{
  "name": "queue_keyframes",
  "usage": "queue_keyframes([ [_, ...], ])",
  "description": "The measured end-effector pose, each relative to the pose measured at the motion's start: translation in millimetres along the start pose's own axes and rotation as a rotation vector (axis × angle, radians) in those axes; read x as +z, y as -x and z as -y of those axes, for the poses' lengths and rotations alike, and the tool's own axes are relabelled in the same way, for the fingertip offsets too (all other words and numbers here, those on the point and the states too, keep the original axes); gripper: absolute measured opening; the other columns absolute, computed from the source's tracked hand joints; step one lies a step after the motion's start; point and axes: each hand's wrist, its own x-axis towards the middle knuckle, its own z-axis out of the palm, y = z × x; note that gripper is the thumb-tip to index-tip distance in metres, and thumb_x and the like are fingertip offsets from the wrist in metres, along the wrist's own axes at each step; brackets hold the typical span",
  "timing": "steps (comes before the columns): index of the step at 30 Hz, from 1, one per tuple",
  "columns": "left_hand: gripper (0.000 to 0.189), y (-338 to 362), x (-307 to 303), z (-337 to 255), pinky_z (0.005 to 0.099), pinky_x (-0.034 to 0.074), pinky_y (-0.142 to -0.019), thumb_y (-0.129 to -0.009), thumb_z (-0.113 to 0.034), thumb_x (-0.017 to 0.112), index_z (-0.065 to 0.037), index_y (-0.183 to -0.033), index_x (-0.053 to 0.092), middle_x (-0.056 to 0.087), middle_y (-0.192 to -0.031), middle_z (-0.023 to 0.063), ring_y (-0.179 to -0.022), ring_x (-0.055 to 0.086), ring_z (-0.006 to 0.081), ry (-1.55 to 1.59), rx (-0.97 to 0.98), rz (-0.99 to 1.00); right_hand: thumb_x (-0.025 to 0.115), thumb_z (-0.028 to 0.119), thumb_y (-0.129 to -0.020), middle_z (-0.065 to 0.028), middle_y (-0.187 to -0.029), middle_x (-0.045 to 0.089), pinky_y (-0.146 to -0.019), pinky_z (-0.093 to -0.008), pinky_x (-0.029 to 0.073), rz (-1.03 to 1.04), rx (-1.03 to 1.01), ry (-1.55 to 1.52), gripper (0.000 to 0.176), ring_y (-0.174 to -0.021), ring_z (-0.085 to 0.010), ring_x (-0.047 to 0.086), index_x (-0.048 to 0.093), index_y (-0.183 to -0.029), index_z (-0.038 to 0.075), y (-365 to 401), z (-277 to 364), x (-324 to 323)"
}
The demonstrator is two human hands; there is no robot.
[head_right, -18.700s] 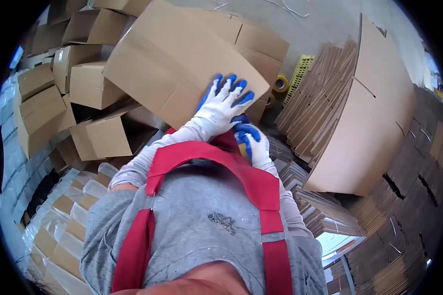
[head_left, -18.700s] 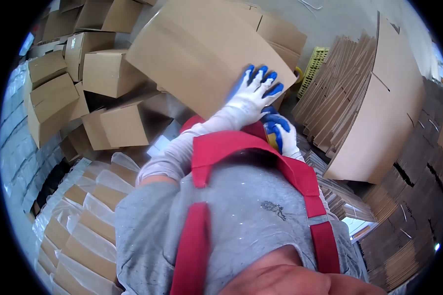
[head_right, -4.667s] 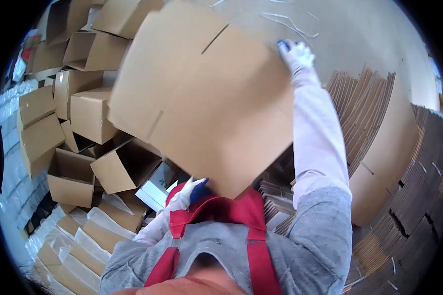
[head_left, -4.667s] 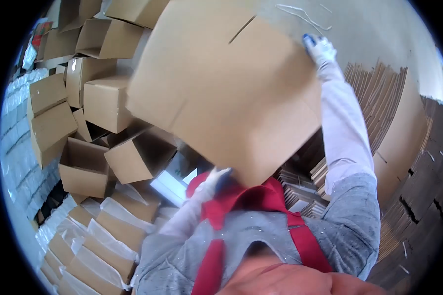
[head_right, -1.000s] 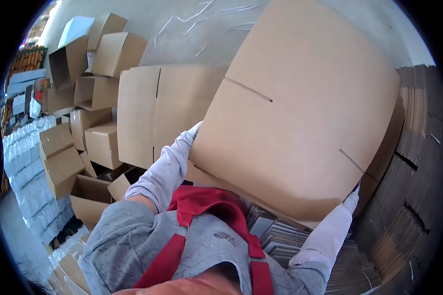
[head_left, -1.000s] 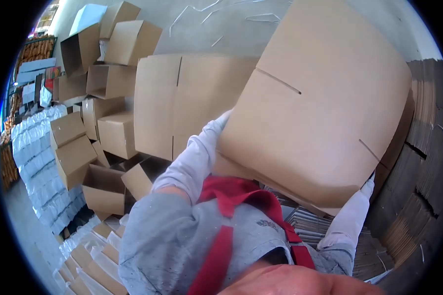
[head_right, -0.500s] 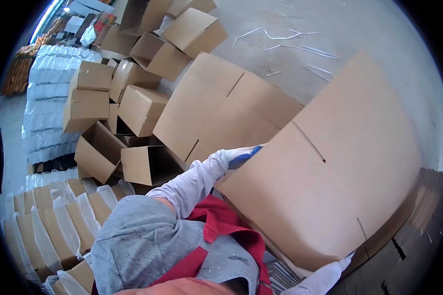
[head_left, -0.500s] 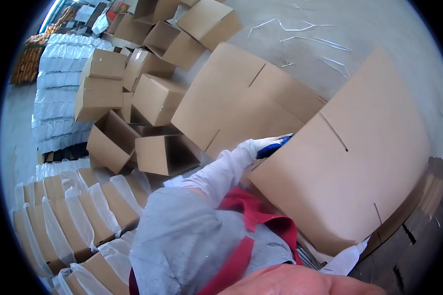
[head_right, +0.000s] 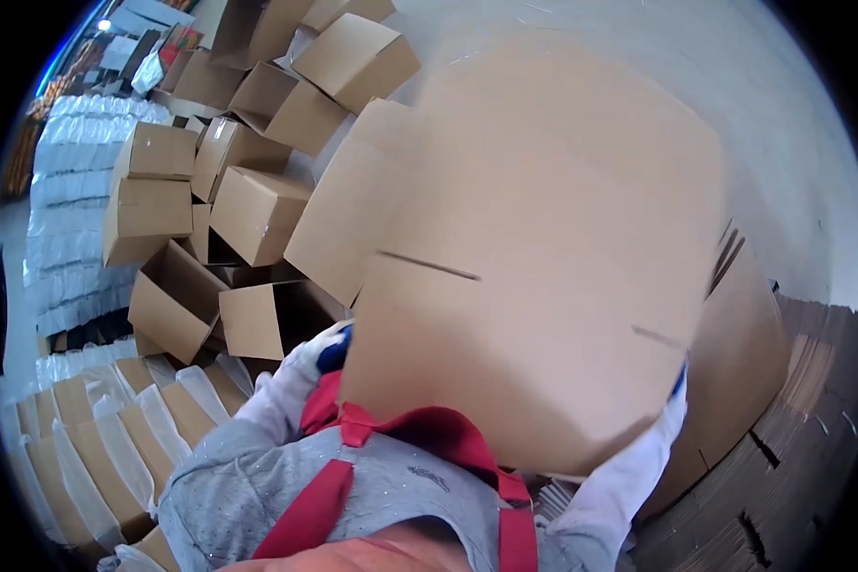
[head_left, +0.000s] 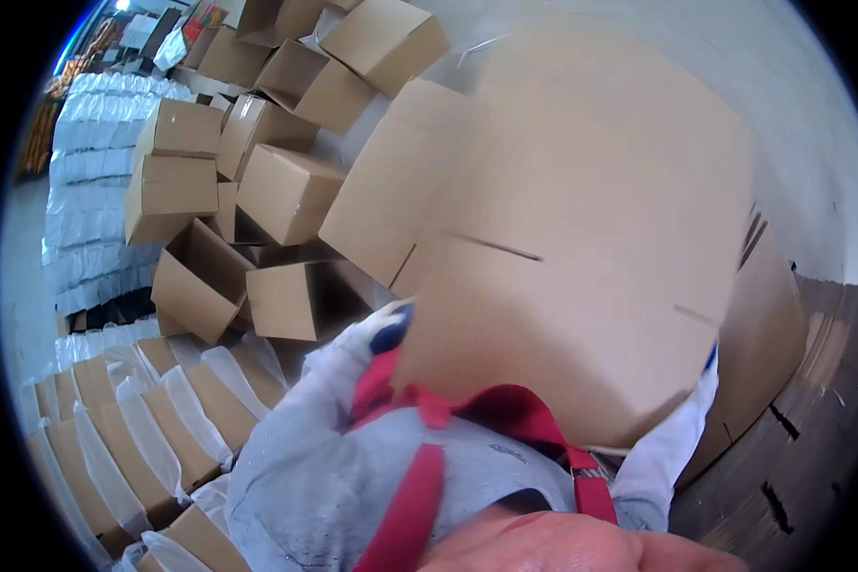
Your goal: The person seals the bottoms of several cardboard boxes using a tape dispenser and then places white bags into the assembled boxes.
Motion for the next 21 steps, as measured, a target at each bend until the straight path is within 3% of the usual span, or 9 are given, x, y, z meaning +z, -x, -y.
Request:
queue_keyframes([
  [4, 0.059, 67.1, -7.4, 17.6, 0.0296, 0.033, -0.101, -0.087, -0.026, 0.059, 0.001, -0.134, 0.037, 0.044, -0.134, 0.0134, -0.119, 0.046, 0.0206, 0.072, 0.031, -0.112, 0.037, 0.068, -0.082, -0.0161, -0.120, 0.057, -0.097, -0.0359, 0.035, 0.211, -0.283, 0.234, 0.070, -0.113, -0.0315, 0.052, 0.055, -0.125, 0.016, -52.8, 149.0, 76.9],
  [7, 0.059, 87.7, -20.1, 50.5, 0.0299, 0.033, -0.101, -0.087, -0.026, 0.060, 0.001, -0.134, 0.038, 0.044, -0.134, 0.0136, -0.119, 0.046, 0.0211, 0.061, -0.065, -0.172, 0.037, 0.068, -0.082, -0.0163, -0.120, 0.057, -0.097, -0.0358, 0.035, 0.361, -0.376, 0.491, 0.070, -0.113, -0.0316, 0.051, 0.055, -0.125, 0.016, -91.1, 239.9, 159.5],
  [12, 0.059, 48.3, -38.8, 142.7, 0.0303, 0.034, -0.101, -0.086, -0.026, 0.060, 0.002, -0.133, 0.038, 0.044, -0.134, 0.0140, -0.119, 0.046, 0.0219, -0.155, -0.469, -0.130, 0.037, 0.068, -0.082, -0.0165, -0.120, 0.057, -0.098, -0.0356, 0.035, 0.502, -0.278, 0.729, 0.070, -0.114, -0.0317, 0.051, 0.055, -0.125, 0.016, -155.9, 327.8, 262.4],
  [14, 0.062, 8.7, -5.2, 149.9, 0.0354, 0.034, -0.101, -0.081, -0.038, 0.064, 0.000, -0.127, 0.047, 0.050, -0.129, 0.0104, -0.118, 0.047, 0.0239, -0.446, -0.754, -0.045, 0.037, 0.068, -0.082, -0.0166, -0.120, 0.057, -0.098, -0.0356, 0.035, 0.490, -0.281, 0.708, 0.070, -0.114, -0.0318, 0.051, 0.055, -0.124, 0.016, -169.2, 339.6, 273.1],
  [15, 0.062, 0.9, -4.5, 139.9, 0.0354, 0.034, -0.101, -0.081, -0.038, 0.064, 0.000, -0.127, 0.047, 0.050, -0.129, 0.0104, -0.118, 0.047, 0.0239, -0.436, -0.748, -0.011, 0.037, 0.067, -0.083, -0.0166, -0.123, 0.055, -0.099, -0.0355, 0.033, 0.456, -0.352, 0.702, 0.068, -0.117, -0.0316, 0.048, 0.055, -0.124, 0.016, -163.2, 348.2, 266.3],
  [18, 0.056, -0.3, -5.0, 88.5, 0.0340, 0.035, -0.101, -0.082, -0.034, 0.063, -0.001, -0.125, 0.050, 0.051, -0.127, 0.0121, -0.119, 0.047, 0.0239, -0.923, -0.244, 0.120, 0.035, 0.068, -0.081, -0.0145, -0.127, 0.052, -0.100, -0.0369, 0.033, 0.426, -0.517, 0.724, 0.071, -0.121, -0.0323, 0.045, 0.055, -0.123, 0.015, -159.1, 354.9, 258.3],
  [19, 0.054, 5.5, -10.0, 62.4, 0.0335, 0.035, -0.100, -0.082, -0.033, 0.063, -0.002, -0.125, 0.051, 0.052, -0.126, 0.0127, -0.119, 0.047, 0.0239, -1.089, -0.074, 0.153, 0.035, 0.066, -0.083, -0.0136, -0.127, 0.052, -0.100, -0.0367, 0.033, 0.392, -0.410, 0.813, 0.068, -0.121, -0.0318, 0.045, 0.055, -0.123, 0.015, -151.0, 362.4, 260.1],
  [20, 0.053, 14.4, -15.7, 33.6, 0.0330, 0.035, -0.100, -0.083, -0.032, 0.063, -0.002, -0.124, 0.051, 0.052, -0.126, 0.0133, -0.119, 0.046, 0.0239, -1.248, 0.094, 0.193, 0.035, 0.065, -0.083, -0.0142, -0.127, 0.052, -0.101, -0.0371, 0.032, 0.432, -0.436, 0.763, 0.067, -0.121, -0.0326, 0.045, 0.054, -0.124, 0.016, -151.8, 359.7, 258.6],
  [21, 0.053, 23.2, -28.5, -18.4, 0.0329, 0.036, -0.099, -0.082, -0.027, 0.064, -0.003, -0.127, 0.049, 0.050, -0.128, 0.0127, -0.119, 0.046, 0.0239, -1.123, -0.076, 0.090, 0.036, 0.065, -0.082, -0.0145, -0.127, 0.052, -0.101, -0.0371, 0.032, 0.475, -0.437, 0.745, 0.068, -0.121, -0.0329, 0.045, 0.054, -0.124, 0.016, -157.5, 355.6, 259.5],
])
